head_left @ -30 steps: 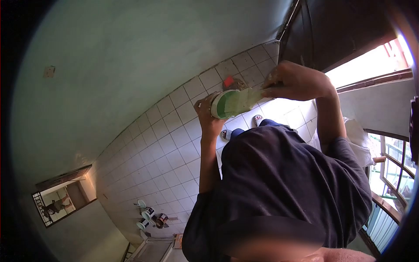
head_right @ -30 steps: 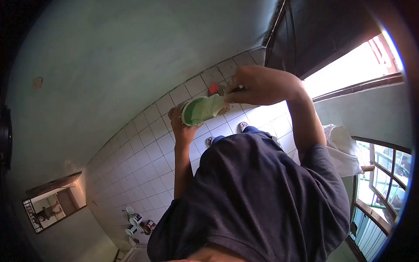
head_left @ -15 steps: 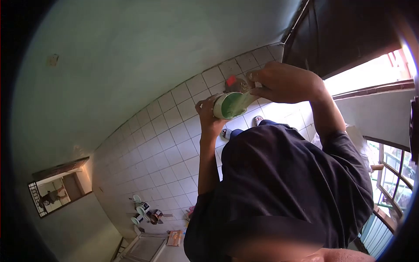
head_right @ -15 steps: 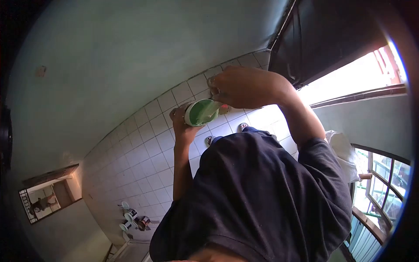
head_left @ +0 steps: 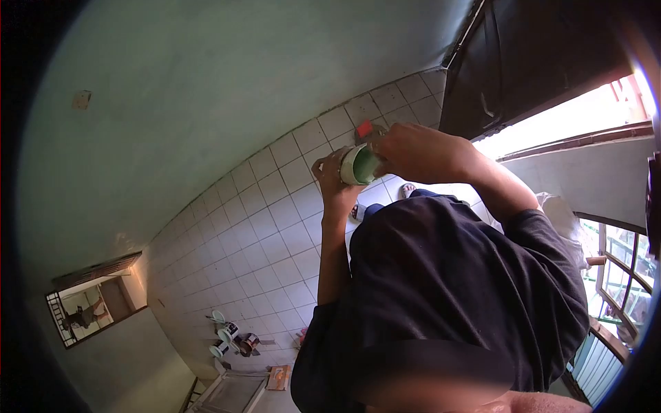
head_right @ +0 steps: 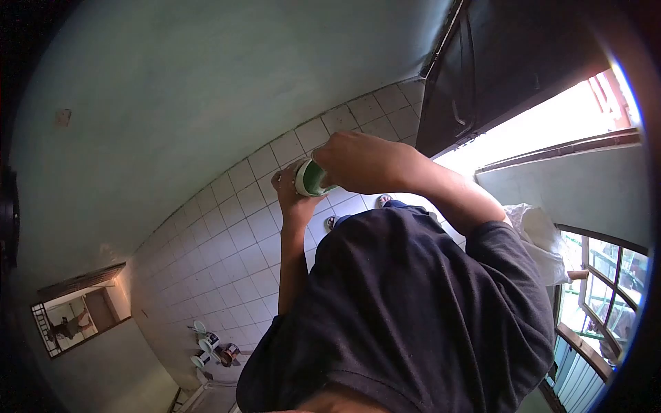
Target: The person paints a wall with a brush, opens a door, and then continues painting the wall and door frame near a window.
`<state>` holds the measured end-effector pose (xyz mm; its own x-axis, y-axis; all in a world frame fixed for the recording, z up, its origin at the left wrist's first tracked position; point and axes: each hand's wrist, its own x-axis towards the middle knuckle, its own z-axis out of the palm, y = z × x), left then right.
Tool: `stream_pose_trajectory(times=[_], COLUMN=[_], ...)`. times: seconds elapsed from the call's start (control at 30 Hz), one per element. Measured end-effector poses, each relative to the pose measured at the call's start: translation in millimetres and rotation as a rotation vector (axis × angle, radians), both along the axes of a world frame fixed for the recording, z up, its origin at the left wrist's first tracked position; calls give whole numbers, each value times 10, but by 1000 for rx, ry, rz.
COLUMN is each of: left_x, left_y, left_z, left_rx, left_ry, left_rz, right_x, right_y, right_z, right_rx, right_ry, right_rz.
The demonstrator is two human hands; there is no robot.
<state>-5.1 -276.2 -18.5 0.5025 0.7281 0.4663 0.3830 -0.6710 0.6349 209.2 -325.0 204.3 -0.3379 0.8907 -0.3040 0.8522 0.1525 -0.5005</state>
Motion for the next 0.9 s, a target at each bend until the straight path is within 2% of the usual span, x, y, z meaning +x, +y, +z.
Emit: stream_pose_trajectory(times=[0.07, 0.13, 0.27, 0.33, 0.47, 0.57, 0.63, 0.7, 0.77, 0.9], left_x=[19, 18, 37, 67, 104, 110, 135, 165, 202, 221], left_y=[10, 22, 72, 52, 61, 93, 105, 105, 87, 104], left_z=[-15, 14, 32, 112, 186, 202, 227, 265, 306, 238], left_rx=[7, 4, 25, 0, -85, -57, -41, -26, -125, -81], left_ry=[-102, -55, -31, -53, -11, -11, -10, -8, -34, 0], left_rz=[-1, -2, -55, -48, -33, -66, -79, -92, -78, -108], right_x=[39, 125, 153, 132, 124, 131, 156, 142, 130, 155], right_y=[-27, -77, -37, -25, -61, -87, -93, -99, -110, -134], right_z=[-21, -123, -92, -155, -271, -352, -406, -452, -483, -511], right_rx=[-64, 205, 121, 218, 315, 457, 595, 624, 650, 595], right_ry=[87, 203, 301, 416, 400, 391, 148, 137, 126, 82], right_rz=[-43, 15, -2, -49, -41, -7, 77, 70, 63, 71])
